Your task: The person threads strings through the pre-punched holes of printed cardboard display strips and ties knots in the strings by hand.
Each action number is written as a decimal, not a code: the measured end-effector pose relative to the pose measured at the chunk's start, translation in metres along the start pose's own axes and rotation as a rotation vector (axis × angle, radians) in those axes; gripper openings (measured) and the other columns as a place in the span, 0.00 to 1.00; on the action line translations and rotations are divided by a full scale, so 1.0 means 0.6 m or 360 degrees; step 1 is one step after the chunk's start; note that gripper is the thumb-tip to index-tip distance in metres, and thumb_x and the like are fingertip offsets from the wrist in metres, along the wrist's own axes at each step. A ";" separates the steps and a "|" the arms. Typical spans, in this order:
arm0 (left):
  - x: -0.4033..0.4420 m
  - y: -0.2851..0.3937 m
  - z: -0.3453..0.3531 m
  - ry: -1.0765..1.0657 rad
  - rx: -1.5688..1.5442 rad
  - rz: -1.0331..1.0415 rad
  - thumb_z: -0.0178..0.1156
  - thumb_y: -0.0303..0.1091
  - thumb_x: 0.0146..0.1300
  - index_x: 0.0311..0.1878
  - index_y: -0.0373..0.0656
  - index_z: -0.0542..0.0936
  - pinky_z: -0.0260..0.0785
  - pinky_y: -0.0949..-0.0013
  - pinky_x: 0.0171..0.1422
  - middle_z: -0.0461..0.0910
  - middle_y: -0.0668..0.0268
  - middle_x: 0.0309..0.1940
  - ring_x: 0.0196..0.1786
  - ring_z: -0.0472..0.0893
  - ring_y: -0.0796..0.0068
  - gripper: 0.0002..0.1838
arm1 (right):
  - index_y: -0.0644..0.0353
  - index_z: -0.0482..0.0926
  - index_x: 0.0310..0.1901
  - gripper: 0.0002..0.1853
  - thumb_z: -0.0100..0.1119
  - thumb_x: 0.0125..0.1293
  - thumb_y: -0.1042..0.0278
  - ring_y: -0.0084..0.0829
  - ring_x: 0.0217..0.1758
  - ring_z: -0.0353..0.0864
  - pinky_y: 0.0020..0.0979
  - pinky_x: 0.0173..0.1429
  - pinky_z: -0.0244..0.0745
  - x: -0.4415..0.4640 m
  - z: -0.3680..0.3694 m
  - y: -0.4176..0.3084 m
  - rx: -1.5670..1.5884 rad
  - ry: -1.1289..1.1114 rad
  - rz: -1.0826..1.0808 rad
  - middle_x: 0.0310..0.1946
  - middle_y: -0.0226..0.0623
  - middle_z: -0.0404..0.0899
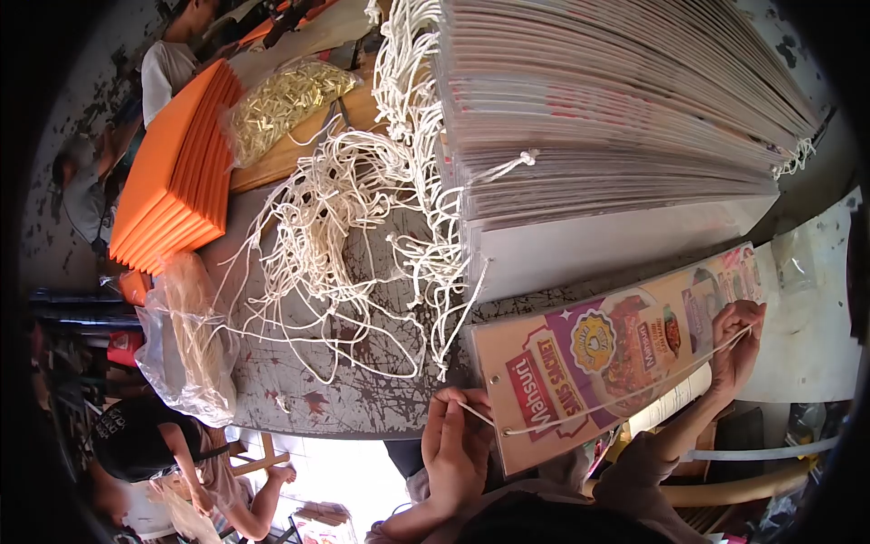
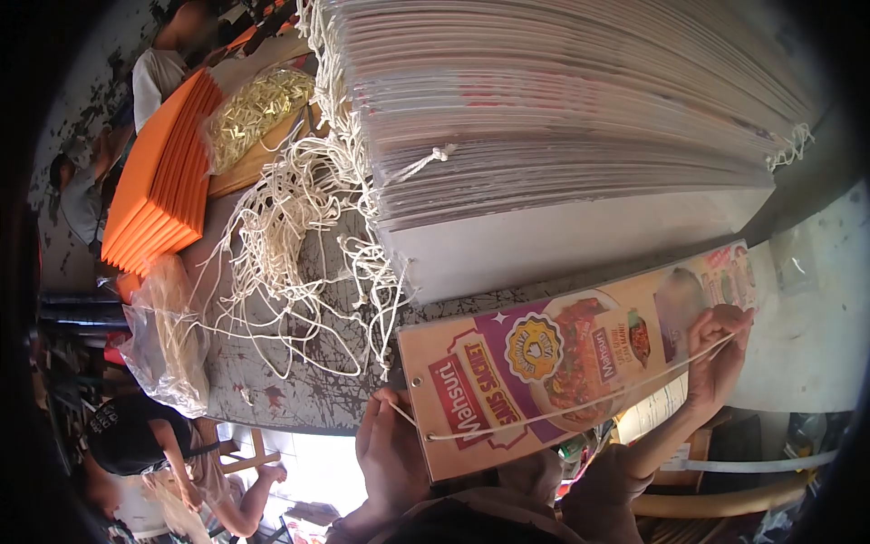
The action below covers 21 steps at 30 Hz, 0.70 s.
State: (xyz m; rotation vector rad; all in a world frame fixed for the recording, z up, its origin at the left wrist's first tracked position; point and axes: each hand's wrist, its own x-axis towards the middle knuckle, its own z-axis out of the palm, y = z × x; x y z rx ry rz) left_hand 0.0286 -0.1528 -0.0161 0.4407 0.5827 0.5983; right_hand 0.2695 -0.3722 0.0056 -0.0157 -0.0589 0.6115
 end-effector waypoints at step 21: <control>0.014 0.028 0.012 -0.0318 0.0845 -0.0059 0.48 0.25 0.65 0.54 0.35 0.67 0.63 0.83 0.41 0.72 0.67 0.44 0.40 0.70 0.88 0.14 | 0.58 0.79 0.38 0.18 0.62 0.39 0.73 0.28 0.29 0.71 0.25 0.23 0.68 0.013 0.083 0.267 -0.3712 -0.1562 -0.0452 0.32 0.29 0.75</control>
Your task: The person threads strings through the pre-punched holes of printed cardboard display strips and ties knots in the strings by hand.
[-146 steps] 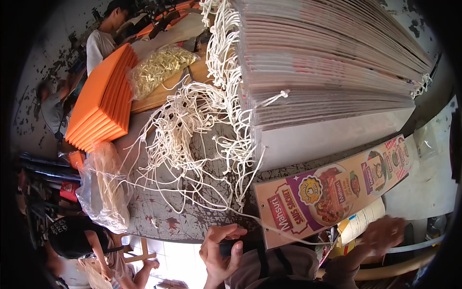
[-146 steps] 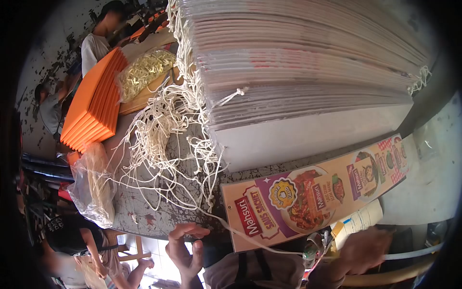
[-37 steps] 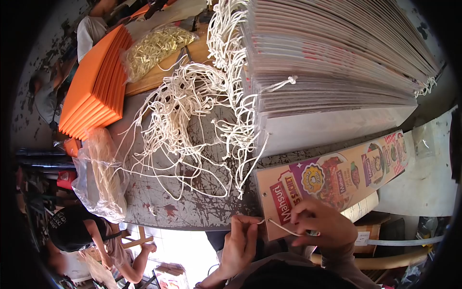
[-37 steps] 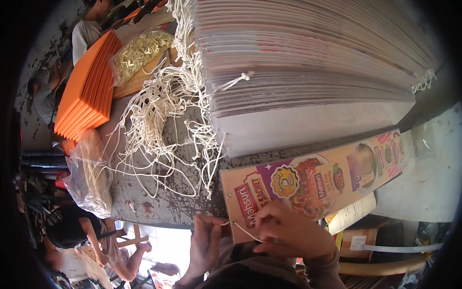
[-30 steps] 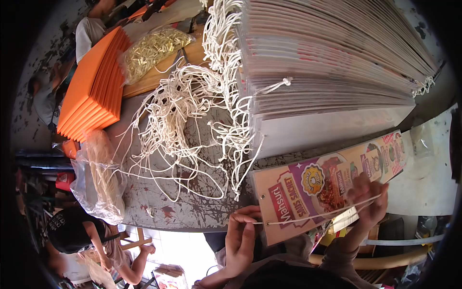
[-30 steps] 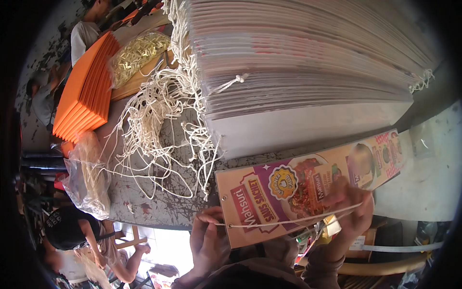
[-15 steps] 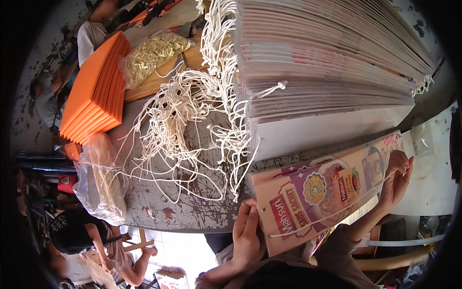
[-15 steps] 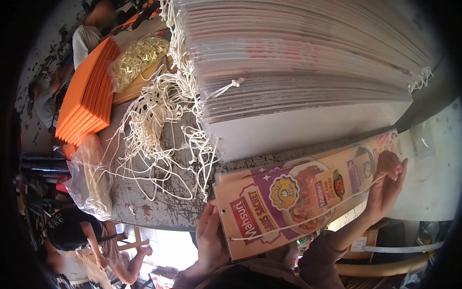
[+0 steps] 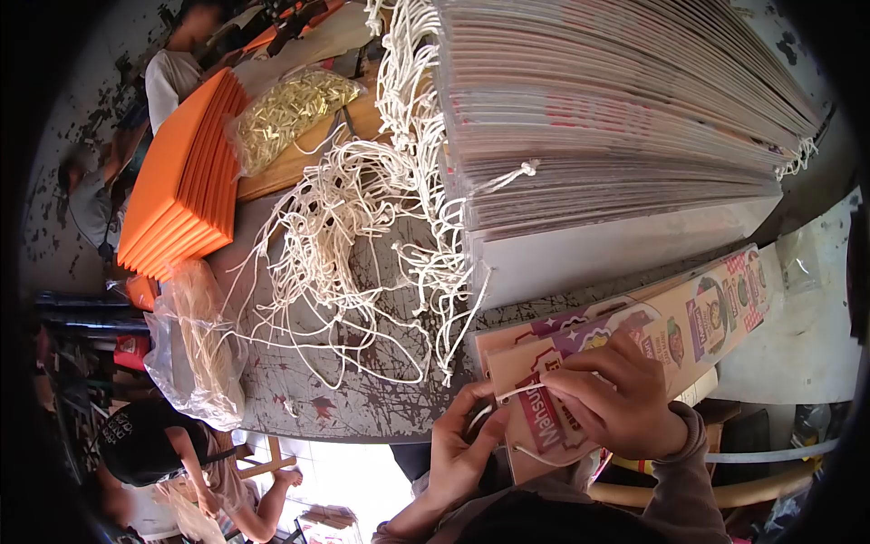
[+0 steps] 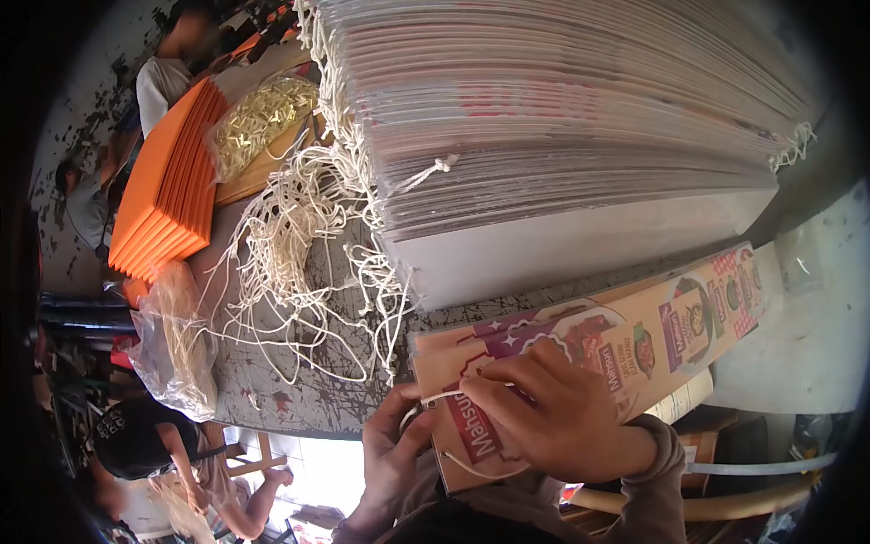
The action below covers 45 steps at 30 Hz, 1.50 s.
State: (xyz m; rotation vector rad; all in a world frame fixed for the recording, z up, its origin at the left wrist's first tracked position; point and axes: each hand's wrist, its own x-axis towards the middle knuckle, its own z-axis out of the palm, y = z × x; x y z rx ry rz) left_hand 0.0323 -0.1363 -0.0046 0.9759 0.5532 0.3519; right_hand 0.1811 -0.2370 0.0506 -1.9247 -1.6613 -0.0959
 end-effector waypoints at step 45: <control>0.004 -0.012 -0.014 0.0116 -0.0170 -0.0152 0.55 0.28 0.63 0.50 0.32 0.71 0.62 0.86 0.40 0.75 0.70 0.37 0.37 0.71 0.89 0.14 | 0.62 0.76 0.36 0.16 0.65 0.42 0.70 0.32 0.31 0.66 0.27 0.35 0.66 0.013 0.014 -0.008 -0.0078 -0.0094 -0.0064 0.30 0.33 0.68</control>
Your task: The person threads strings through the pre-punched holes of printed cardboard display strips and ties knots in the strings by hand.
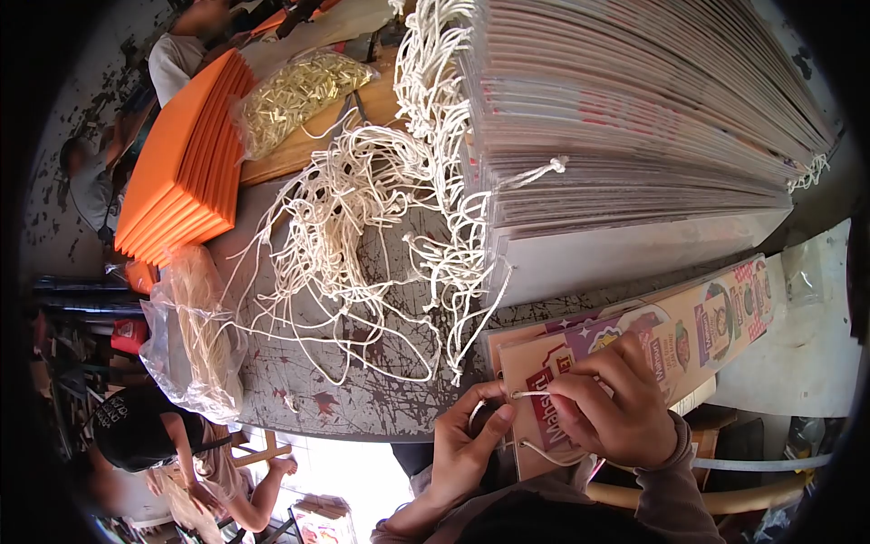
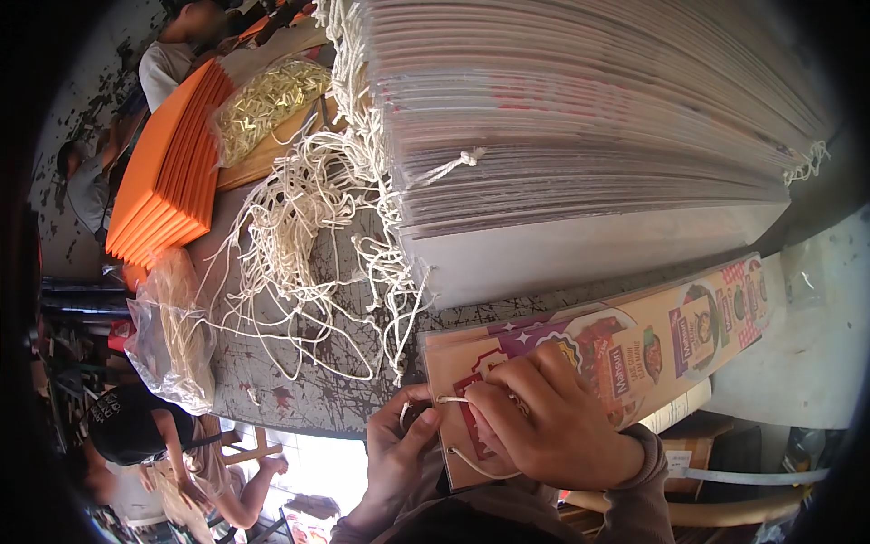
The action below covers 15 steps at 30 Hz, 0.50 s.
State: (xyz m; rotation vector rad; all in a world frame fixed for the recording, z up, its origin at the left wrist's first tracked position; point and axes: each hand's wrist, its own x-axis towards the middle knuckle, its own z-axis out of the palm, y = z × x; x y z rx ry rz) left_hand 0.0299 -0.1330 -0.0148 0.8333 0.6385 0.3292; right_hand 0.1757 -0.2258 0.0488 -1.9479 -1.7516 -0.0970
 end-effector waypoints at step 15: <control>0.001 -0.003 -0.003 -0.0026 0.0027 0.0017 0.55 0.29 0.63 0.51 0.32 0.71 0.63 0.84 0.43 0.76 0.68 0.39 0.39 0.72 0.88 0.15 | 0.61 0.76 0.33 0.13 0.62 0.43 0.68 0.31 0.31 0.65 0.27 0.33 0.65 0.000 0.004 -0.005 -0.0156 0.0010 -0.0054 0.29 0.32 0.68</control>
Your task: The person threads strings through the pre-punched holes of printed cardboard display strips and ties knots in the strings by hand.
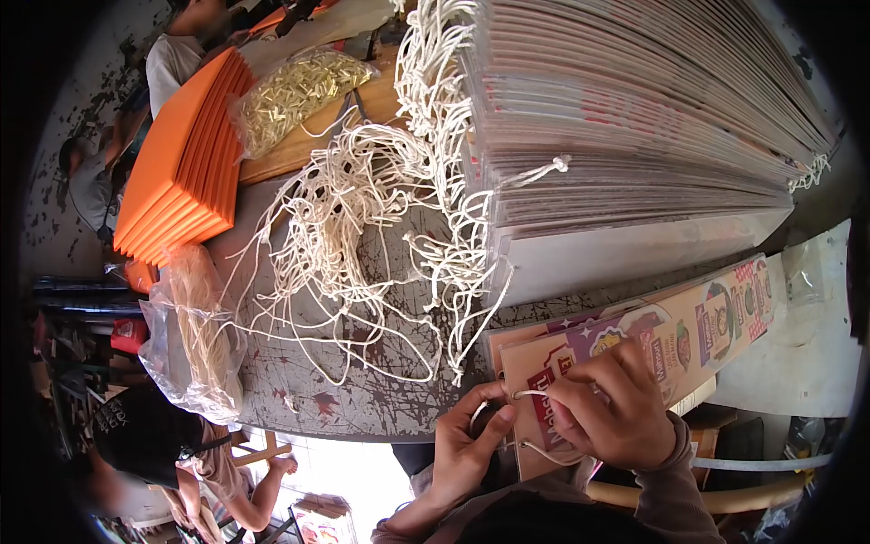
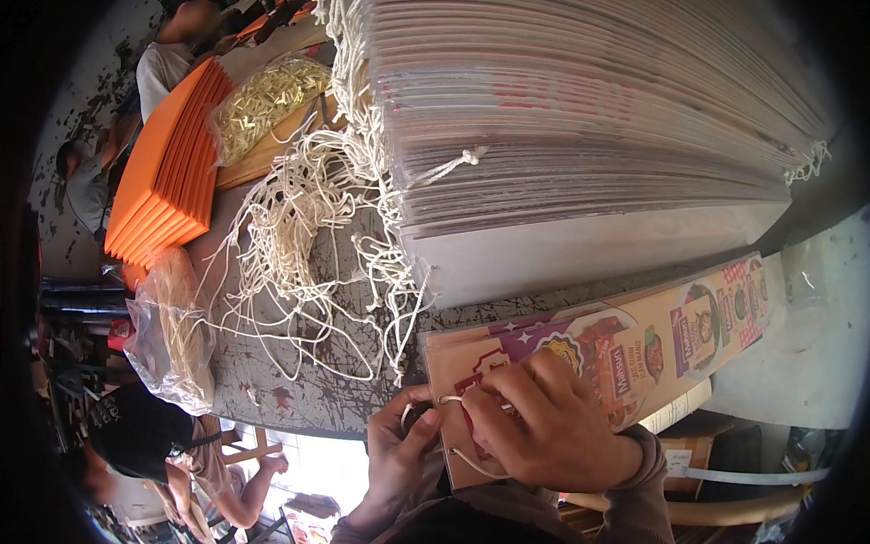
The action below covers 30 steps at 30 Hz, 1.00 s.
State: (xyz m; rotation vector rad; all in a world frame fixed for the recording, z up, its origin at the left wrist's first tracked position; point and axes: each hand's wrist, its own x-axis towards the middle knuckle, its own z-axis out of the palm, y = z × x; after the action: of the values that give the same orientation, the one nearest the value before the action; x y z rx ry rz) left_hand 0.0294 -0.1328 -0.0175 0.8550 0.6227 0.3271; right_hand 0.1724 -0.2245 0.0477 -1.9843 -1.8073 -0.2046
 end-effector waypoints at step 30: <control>0.007 0.001 0.012 -0.0018 0.0202 0.0217 0.50 0.25 0.64 0.44 0.34 0.68 0.65 0.84 0.42 0.72 0.68 0.36 0.38 0.72 0.88 0.07 | 0.58 0.72 0.26 0.11 0.61 0.39 0.66 0.29 0.32 0.64 0.28 0.33 0.62 -0.005 0.015 0.007 0.0104 -0.0065 -0.0100 0.28 0.30 0.64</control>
State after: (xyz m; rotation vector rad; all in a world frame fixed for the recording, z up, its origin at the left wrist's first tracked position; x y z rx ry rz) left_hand 0.0374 -0.1348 -0.0151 1.0231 0.5806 0.4088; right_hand 0.1746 -0.2237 0.0372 -1.9019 -1.8790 -0.1239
